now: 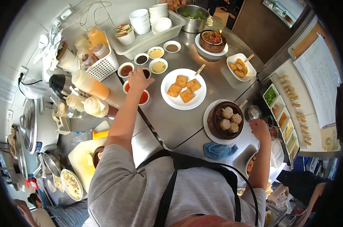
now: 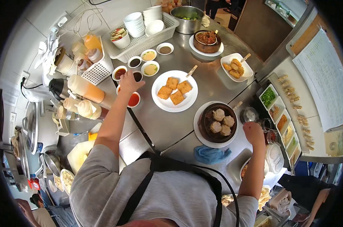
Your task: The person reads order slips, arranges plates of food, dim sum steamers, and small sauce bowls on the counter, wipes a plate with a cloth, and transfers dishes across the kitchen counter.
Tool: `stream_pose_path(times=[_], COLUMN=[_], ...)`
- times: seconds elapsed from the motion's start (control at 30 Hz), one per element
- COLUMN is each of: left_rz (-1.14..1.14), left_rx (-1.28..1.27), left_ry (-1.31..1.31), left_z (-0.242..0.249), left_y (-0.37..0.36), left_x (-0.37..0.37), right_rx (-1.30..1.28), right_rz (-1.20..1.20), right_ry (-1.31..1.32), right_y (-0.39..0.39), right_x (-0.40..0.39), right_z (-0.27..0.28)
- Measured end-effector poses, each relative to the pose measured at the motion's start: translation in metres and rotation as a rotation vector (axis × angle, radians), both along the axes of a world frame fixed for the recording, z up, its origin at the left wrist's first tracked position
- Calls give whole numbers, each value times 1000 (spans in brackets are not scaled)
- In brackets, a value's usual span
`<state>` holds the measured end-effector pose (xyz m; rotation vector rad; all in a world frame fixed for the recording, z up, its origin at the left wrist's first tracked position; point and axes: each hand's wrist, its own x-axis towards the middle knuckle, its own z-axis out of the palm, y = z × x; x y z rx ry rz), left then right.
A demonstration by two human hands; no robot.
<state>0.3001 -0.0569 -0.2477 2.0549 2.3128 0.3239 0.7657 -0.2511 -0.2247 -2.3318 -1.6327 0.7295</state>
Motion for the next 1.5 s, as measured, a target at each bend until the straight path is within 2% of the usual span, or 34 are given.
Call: stream_pose_path(times=[0.1,0.23,0.33,0.37,0.47,0.6,0.9,1.1,1.23,1.37,1.5], left_rz=[63,354,519,540,595,598,381,210,121,-75,-226], left_rx=[-73,149,15,-83,-162,-123,-31,-15,-18,56,-13], left_ry=[0,-141,-144,-172,-187,-237,-105,-103,-123,-198,-314], left_z=[2,-5,-7,-4,-10,-16,-1,28,46,47,46], left_y=[10,34,50,54,62,69,63,52,47,47,53], left_x=[-11,-34,-48,-50,-55,-58,-55,-19,26,79,140], right_rx=[-21,8,70,58,18,9,-7,9,27,42,2], right_rz=[25,13,21,7,-25,-39,-15,-8,1,7,-28], right_ry=[-52,-79,-101,-96,-56,-93,-101,-99,-95,-117,-123], right_y=[-2,-6,-10,-11,-9,-12,-4,-2,-4,-7,-6], right_x=[-9,-12,-14,-17,-20,-24,-30,-30,-28,-20,-24], right_z=[14,18,18,19,15,10,15,13,18,9,17])
